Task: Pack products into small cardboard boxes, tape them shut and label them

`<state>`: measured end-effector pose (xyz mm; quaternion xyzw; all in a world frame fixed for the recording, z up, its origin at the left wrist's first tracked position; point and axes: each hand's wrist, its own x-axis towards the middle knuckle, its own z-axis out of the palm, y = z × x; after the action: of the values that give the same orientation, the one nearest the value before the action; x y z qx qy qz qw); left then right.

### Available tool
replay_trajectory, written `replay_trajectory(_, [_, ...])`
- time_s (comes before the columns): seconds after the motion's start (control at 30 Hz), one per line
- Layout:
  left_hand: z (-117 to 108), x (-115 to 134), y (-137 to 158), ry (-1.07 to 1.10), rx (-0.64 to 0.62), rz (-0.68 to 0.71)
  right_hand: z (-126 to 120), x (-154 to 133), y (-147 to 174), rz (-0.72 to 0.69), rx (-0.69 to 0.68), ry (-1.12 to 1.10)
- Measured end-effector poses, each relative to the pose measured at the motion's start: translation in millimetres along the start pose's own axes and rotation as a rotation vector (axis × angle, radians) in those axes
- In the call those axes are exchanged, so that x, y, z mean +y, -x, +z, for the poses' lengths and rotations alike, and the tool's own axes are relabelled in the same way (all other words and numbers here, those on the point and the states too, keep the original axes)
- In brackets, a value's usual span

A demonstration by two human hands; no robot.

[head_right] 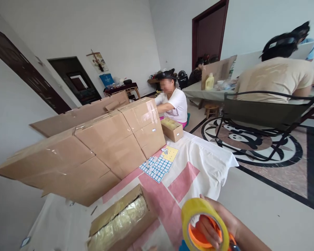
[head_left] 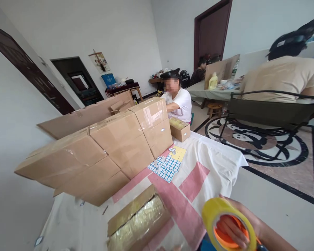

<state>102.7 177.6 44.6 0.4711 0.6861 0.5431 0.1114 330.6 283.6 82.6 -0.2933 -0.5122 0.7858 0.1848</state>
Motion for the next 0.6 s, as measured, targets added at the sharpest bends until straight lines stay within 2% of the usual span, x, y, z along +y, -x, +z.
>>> replay_trajectory(0.07, [6.5, 6.3, 1.1, 0.029, -0.007, 0.020, 6.7, 2.4, -12.7, 0.031, -0.065, -0.175])
replay_trajectory(0.17, [18.2, 21.5, -4.9, 0.103, -0.048, 0.098, 25.9, 11.5, -37.0, -0.012, 0.065, -0.332])
replay_trajectory(0.23, [25.2, 32.9, -18.1, 0.149, -0.155, 0.112, 37.2, 14.0, -46.9, -0.003, 0.105, -0.332])
replay_trajectory(0.37, [30.6, 46.5, -47.4, 0.183, -0.423, -0.056, 46.3, 2.7, -46.7, 0.007, -0.071, -0.203])
replay_trajectory(0.43, [30.3, 45.8, -54.5, 0.191, -0.437, -0.144, 44.5, -5.2, -43.5, -0.049, -0.089, -0.130])
replay_trajectory(0.6, [30.8, 33.5, -54.8, 0.290, -0.358, -0.314, 38.6, -11.4, -41.8, -0.224, 0.055, 0.144])
